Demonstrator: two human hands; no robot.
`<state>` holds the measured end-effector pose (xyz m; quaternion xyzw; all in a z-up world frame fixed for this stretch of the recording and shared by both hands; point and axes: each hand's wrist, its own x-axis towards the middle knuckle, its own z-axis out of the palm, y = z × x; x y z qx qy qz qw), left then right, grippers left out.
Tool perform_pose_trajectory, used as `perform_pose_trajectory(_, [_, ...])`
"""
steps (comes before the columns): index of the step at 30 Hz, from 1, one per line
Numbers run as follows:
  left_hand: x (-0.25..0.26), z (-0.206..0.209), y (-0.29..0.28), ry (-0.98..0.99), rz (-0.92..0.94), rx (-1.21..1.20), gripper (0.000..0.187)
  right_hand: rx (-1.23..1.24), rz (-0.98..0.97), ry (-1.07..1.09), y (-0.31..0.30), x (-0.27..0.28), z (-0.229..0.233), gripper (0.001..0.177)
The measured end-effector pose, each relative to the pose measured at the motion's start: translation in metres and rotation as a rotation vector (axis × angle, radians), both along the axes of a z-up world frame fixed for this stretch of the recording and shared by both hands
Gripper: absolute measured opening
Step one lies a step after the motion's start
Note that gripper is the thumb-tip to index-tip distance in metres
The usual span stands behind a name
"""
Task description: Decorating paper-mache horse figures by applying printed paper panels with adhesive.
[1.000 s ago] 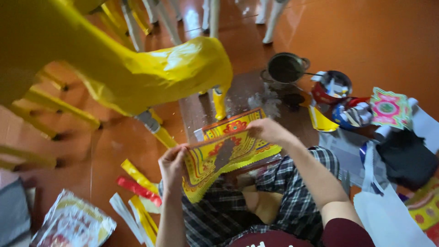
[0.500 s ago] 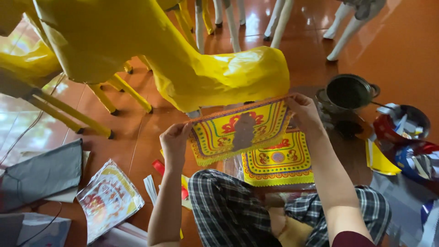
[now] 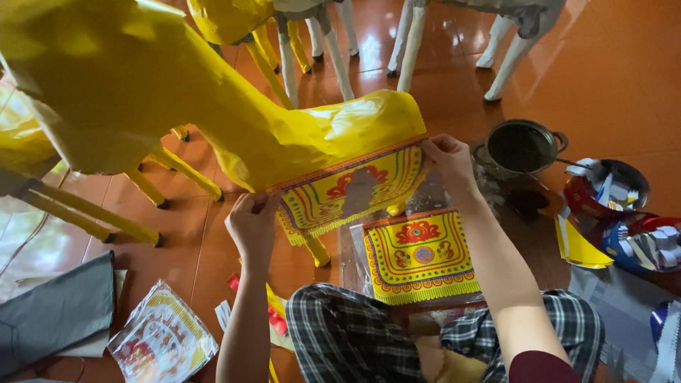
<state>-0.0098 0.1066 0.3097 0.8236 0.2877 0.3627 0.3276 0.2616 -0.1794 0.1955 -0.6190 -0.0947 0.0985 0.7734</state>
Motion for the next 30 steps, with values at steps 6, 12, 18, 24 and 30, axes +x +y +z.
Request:
perform_pose_trajectory(6, [0.003, 0.007, -0.006, -0.012, -0.018, 0.105, 0.023, -0.045, -0.090, -0.067, 0.001, -0.003, 0.008, 0.012])
perform_pose_trajectory(12, [0.004, 0.001, -0.005, -0.042, -0.021, 0.135, 0.023, -0.106, -0.074, -0.193, 0.001, 0.000, 0.010, 0.015])
perform_pose_trajectory(18, [0.007, -0.007, -0.002, -0.074, 0.012, 0.409, 0.028, -0.093, -0.049, -0.253, 0.005, 0.000, 0.009, 0.012])
perform_pose_trajectory(24, [0.009, -0.007, -0.002, -0.074, 0.056, 0.531, 0.027, -0.036, -0.045, -0.192, 0.006, -0.018, 0.033, 0.015])
perform_pose_trajectory(30, [0.045, -0.045, -0.010, -0.110, 0.063, 0.852, 0.019, -0.063, -0.002, -0.201, 0.004, -0.012, 0.031, 0.017])
